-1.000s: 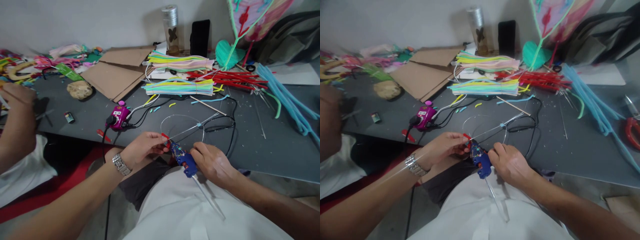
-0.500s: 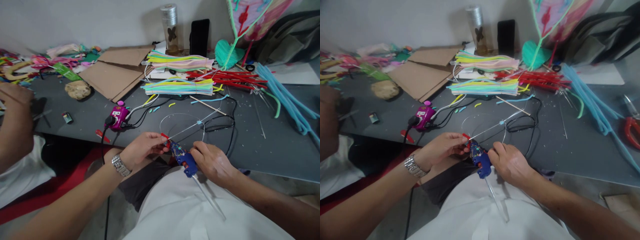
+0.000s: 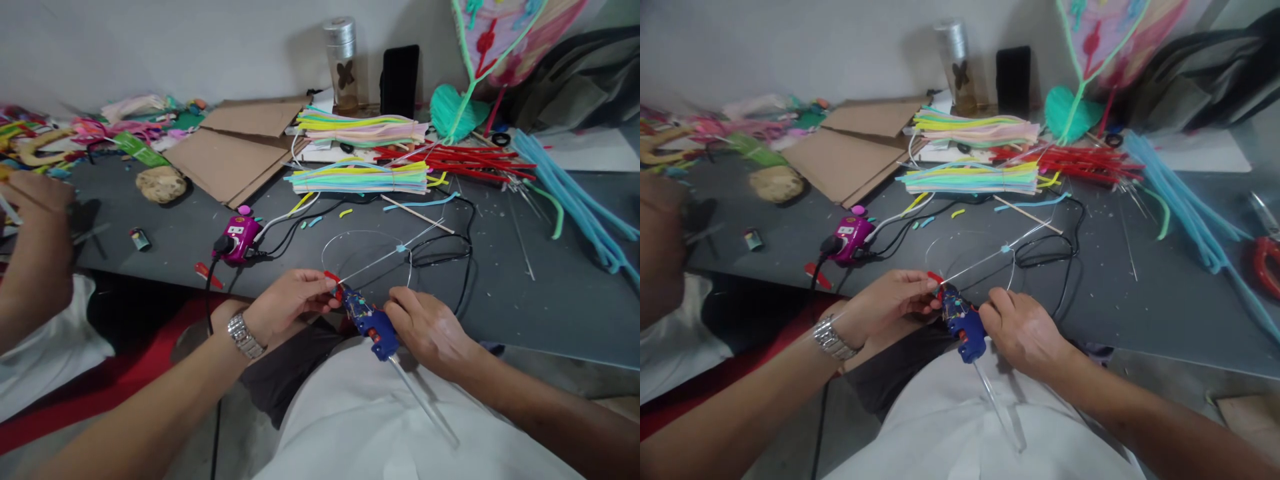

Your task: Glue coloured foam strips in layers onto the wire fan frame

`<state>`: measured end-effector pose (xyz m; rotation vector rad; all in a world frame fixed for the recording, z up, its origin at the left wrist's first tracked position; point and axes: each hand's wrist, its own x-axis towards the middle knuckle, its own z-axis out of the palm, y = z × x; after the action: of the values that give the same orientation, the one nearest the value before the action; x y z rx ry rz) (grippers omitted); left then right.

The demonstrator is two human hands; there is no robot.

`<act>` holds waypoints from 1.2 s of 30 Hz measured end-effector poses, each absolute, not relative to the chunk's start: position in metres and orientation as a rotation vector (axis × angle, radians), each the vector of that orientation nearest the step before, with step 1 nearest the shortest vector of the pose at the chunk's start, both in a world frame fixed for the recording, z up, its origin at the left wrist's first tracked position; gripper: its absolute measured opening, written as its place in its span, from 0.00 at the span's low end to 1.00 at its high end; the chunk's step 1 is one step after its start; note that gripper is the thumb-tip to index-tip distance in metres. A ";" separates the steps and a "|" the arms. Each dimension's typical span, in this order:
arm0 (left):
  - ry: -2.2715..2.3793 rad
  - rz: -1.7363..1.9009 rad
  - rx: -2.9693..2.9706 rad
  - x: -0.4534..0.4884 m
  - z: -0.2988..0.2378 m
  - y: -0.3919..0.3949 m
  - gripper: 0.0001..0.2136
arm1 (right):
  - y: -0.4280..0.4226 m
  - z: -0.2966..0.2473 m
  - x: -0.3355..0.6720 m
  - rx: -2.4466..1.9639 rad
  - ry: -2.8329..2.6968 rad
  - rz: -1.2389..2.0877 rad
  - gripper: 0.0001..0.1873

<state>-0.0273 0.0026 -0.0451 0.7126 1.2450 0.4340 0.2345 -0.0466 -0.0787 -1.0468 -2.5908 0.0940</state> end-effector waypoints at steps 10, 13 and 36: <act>1.248 0.434 0.707 -0.026 -0.044 0.002 0.16 | -0.047 -0.078 0.234 -1.025 -2.568 0.028 0.13; 1.243 0.444 0.699 -0.026 -0.043 0.002 0.16 | -0.047 -0.078 0.234 -1.027 -2.549 0.018 0.14; 1.242 0.468 0.688 -0.026 -0.043 0.001 0.16 | -0.049 -0.081 0.235 -1.070 -2.501 0.070 0.14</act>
<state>-0.0260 0.0010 -0.0433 0.6884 1.2421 0.4677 0.2346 -0.0491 -0.0809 -1.0697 -2.5012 0.0702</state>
